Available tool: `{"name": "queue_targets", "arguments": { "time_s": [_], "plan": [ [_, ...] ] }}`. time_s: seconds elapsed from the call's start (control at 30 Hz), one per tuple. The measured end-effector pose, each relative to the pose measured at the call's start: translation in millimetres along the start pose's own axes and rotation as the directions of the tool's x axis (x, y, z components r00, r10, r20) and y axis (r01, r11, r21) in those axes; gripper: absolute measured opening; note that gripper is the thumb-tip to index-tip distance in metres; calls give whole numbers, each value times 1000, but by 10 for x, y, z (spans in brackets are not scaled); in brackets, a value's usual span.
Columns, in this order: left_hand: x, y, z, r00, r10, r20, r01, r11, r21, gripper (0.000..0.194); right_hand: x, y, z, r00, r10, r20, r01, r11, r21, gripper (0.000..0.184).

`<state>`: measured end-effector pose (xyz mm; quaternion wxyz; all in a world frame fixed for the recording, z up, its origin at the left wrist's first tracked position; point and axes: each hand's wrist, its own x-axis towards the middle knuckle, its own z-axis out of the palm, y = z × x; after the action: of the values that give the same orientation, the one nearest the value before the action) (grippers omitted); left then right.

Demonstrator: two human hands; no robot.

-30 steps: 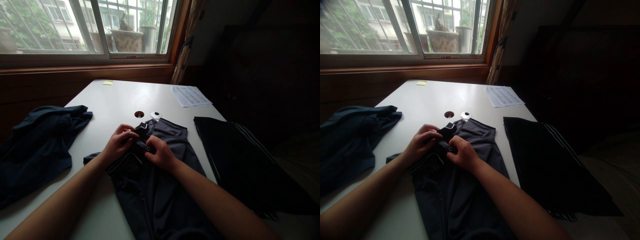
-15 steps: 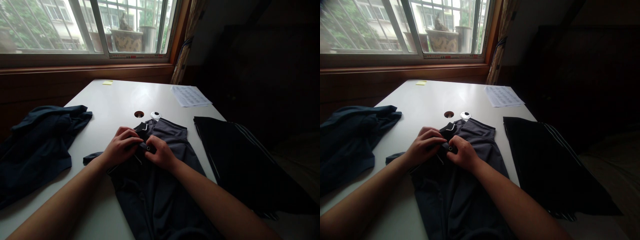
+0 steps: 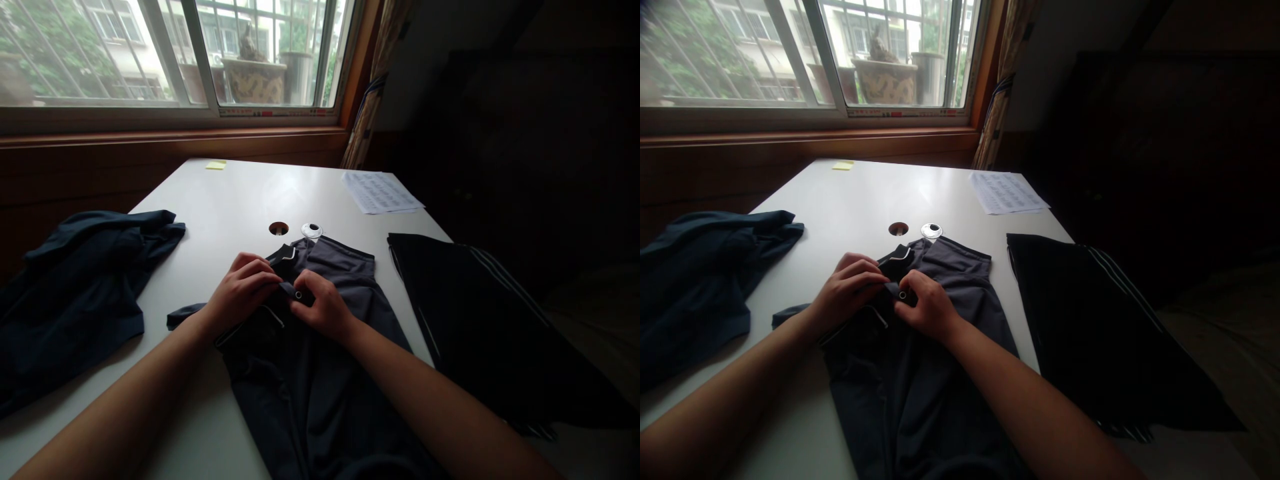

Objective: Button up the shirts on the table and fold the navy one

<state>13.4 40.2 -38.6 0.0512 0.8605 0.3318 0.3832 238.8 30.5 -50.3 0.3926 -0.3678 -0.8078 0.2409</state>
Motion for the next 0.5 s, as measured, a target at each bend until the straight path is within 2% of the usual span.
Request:
{"name": "queue_targets", "arguments": {
  "time_s": [0.13,0.5],
  "plan": [
    [-9,-15,10,1000,20,-9,-19,1000,23,12,-3,10,5,1000,9,14,-9,1000,-6,15],
    [19,33,-14,998,-56,-39,59,995,80,6,-16,-4,-19,998,64,4,-64,997,30,18]
  ]
}}
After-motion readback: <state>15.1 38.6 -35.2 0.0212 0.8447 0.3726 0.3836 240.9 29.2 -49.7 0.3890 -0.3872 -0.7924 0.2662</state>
